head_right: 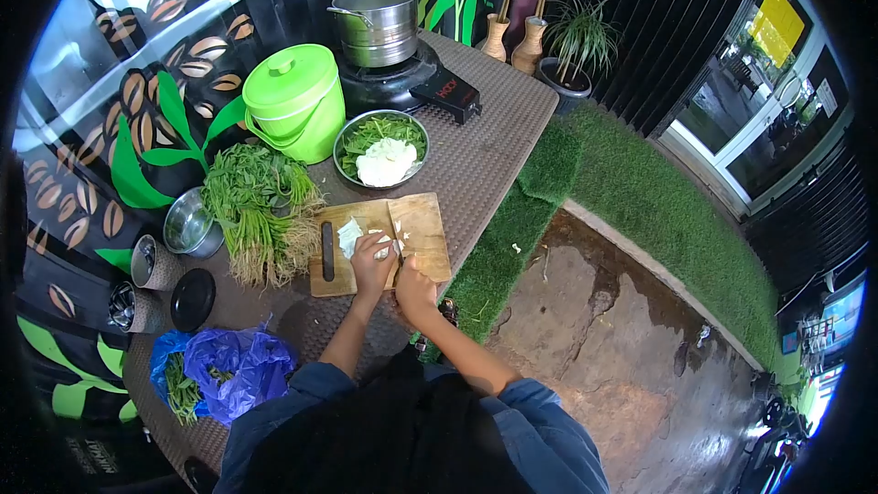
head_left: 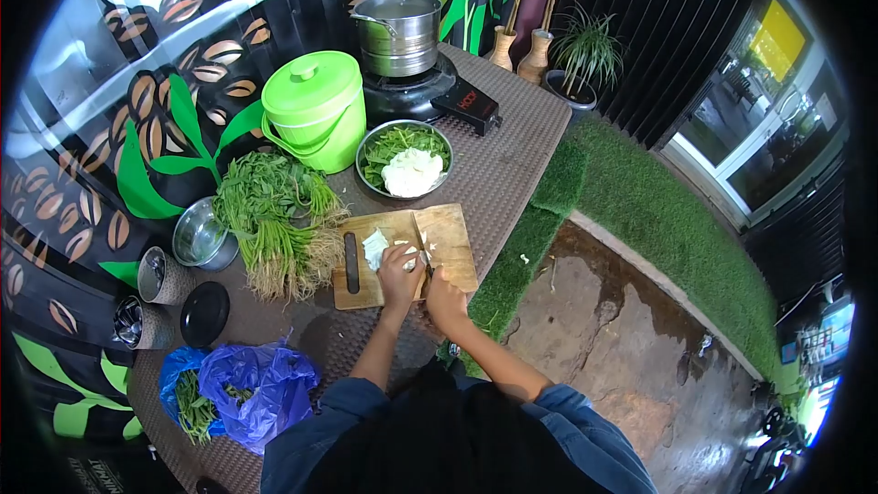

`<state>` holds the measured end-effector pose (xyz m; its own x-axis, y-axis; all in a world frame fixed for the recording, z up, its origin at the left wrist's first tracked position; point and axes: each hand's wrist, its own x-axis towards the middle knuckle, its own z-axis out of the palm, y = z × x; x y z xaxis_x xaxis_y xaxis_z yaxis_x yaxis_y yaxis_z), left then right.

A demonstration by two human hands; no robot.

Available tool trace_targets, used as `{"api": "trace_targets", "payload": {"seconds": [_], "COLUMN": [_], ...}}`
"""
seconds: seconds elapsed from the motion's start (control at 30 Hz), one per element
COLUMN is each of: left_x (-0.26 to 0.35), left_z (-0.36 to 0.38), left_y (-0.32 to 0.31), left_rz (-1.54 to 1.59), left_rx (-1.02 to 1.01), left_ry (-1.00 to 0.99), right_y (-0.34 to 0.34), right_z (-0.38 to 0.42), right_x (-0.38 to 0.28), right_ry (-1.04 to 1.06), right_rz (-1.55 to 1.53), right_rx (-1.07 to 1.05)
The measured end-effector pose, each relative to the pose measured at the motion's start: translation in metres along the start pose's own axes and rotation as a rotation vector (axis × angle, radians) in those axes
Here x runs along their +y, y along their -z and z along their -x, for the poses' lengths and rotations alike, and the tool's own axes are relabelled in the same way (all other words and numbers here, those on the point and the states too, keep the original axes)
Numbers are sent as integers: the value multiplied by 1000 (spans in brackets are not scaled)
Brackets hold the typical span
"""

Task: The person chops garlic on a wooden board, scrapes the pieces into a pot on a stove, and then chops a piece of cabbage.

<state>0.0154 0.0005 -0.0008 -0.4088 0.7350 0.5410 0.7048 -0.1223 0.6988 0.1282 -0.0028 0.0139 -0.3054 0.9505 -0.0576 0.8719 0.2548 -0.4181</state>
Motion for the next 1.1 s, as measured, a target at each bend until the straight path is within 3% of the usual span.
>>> {"api": "trace_targets", "payload": {"seconds": [0.17,0.37,0.47,0.6,0.8,0.93,1.1], "left_x": [-2,-3,-6,-8,-7,-9,-7], "left_z": [-1,-2,-5,-4,-5,-5,-4], "left_y": [0,-1,-1,-4,-3,-5,-4], "left_rz": [-8,33,21,20,40,33,60], "left_rx": [-3,-7,-29,-3,-7,-8,-4], "left_ry": [-6,43,51,47,53,31,89], "right_y": [23,-5,9,19,4,21,13], "right_z": [-9,10,-2,-3,-5,-10,4], "right_x": [1,-3,-1,8,5,8,-4], "right_ry": [63,43,-2,71,-14,103,-49], "right_rz": [-39,100,4,-8,-10,-46,-59], "right_rx": [-14,58,-60,-57,-29,4,-76]}}
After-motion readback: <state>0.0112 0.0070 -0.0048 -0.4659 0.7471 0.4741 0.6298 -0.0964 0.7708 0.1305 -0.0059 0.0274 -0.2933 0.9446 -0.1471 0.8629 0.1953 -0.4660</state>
